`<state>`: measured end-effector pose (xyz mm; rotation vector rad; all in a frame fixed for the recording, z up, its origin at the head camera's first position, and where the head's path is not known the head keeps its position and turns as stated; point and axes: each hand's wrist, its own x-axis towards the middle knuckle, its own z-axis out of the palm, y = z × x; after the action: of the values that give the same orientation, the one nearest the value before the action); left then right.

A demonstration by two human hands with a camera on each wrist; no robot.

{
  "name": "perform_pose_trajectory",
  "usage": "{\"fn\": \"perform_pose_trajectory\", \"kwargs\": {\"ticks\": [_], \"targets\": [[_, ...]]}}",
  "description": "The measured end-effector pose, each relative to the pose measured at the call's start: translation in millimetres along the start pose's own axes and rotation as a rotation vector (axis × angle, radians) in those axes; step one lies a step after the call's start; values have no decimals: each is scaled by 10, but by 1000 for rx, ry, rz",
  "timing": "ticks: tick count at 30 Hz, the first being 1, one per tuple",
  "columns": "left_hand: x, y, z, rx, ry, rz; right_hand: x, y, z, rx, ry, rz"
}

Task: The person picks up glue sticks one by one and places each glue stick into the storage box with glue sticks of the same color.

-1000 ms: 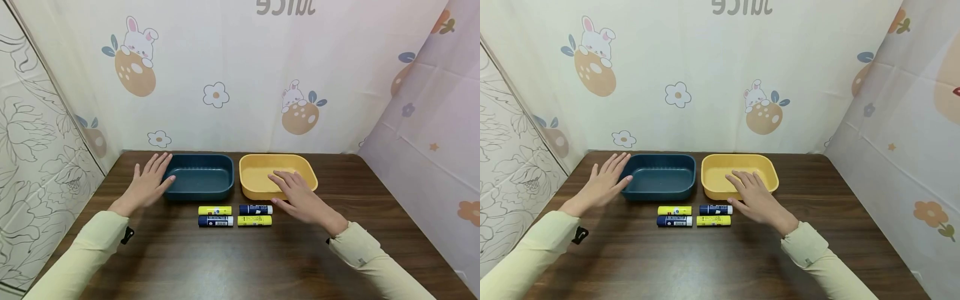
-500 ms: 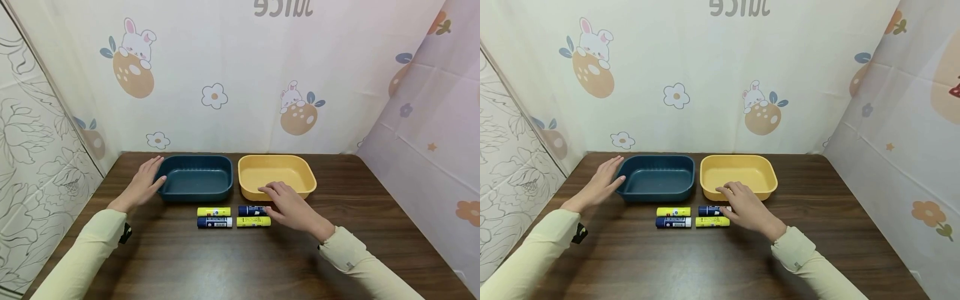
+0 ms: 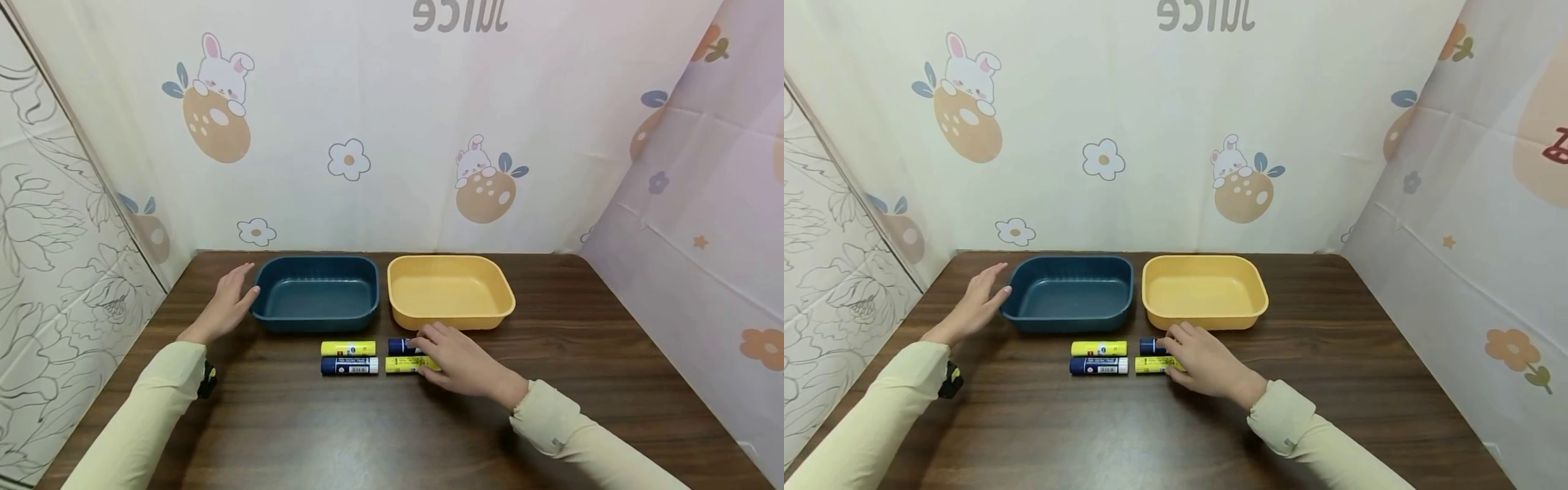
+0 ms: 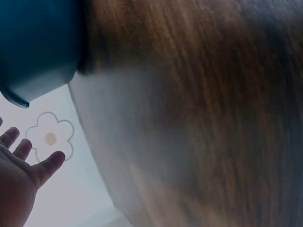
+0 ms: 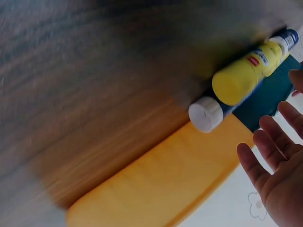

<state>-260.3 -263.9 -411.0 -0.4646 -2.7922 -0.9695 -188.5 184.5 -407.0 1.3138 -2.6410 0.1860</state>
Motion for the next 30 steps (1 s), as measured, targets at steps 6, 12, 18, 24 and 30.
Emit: {"fn": "perform_pose_trajectory", "kwargs": {"ticks": [6,12,18,24,30], "targets": [[19,-36,46,-99,-10,-85,0,-37,63,-34,11,-26],[24,-59,72,-196,8,-100,6,-68,77,-51,-5,4],[41,-123,128,-239,24,-122,18,-76,113,-61,-2,18],[45,-157,178,-260,25,-151,30,-86,135,-38,-7,38],[50,-143,199,-256,34,-174,44,-89,154,-20,-30,60]]}}
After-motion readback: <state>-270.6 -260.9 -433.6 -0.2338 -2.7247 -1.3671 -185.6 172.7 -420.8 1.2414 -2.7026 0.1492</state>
